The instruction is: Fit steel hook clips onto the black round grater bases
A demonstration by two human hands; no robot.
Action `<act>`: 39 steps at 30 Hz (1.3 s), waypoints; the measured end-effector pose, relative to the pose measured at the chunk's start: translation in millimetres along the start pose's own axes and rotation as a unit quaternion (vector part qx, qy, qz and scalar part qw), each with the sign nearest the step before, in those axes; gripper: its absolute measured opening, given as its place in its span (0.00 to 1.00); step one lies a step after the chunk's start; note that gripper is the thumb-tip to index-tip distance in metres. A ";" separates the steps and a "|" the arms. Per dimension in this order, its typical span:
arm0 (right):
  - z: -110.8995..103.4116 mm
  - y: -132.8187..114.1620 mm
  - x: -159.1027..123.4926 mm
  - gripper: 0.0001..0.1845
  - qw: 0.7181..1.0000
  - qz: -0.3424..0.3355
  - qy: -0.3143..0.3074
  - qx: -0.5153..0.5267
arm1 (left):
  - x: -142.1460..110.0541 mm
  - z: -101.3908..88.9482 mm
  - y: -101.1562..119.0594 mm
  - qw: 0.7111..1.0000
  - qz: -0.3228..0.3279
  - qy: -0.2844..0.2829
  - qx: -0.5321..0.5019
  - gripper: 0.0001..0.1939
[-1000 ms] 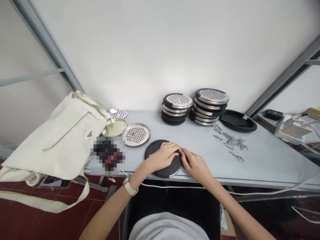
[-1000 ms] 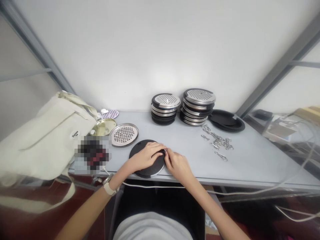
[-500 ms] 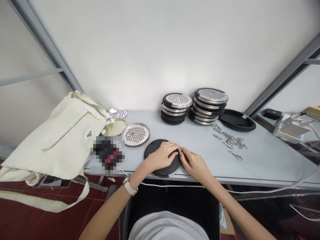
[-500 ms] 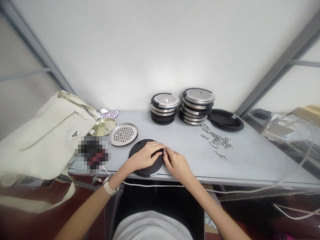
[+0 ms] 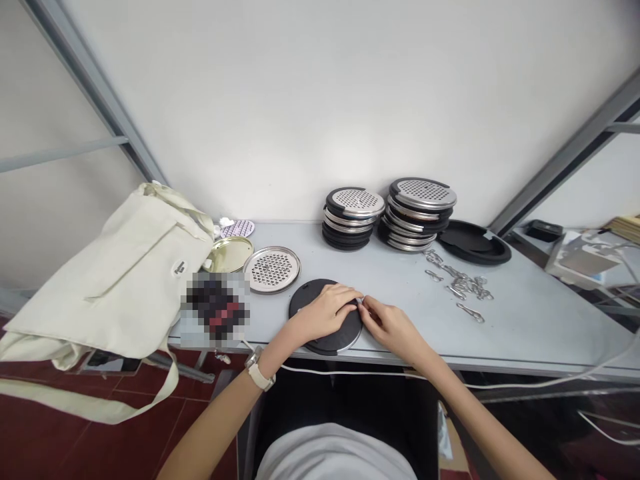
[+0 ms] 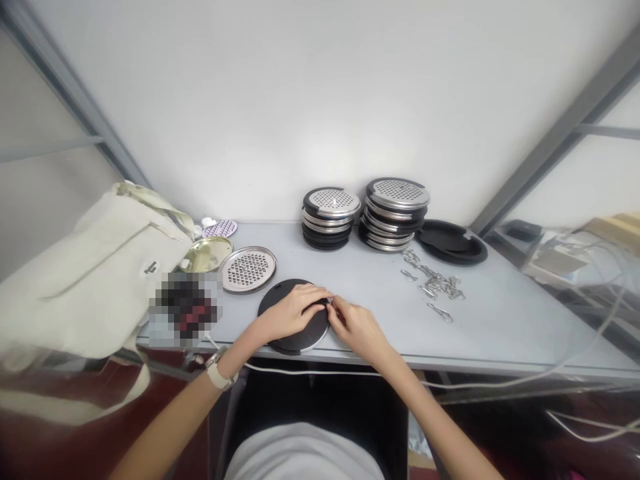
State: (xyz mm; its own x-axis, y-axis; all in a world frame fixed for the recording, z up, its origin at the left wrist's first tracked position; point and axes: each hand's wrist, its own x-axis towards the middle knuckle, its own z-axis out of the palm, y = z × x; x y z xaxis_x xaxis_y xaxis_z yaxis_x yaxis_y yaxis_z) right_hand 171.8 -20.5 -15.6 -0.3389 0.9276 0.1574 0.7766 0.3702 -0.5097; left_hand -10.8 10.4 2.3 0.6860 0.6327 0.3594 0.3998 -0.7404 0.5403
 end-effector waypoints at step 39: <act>1.8 6.0 -0.2 0.11 0.999 0.005 -0.011 0.044 | -0.2 -0.7 -0.7 1.000 0.006 -0.001 -0.017 0.17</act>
State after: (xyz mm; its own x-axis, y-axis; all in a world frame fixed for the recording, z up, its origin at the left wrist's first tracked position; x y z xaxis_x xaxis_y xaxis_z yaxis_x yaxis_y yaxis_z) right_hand 175.6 -18.5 -20.2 -0.3439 0.9295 0.1330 0.7312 0.3540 -0.5832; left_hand -11.6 10.9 2.4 0.6921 0.6231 0.3643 0.3700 -0.7397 0.5621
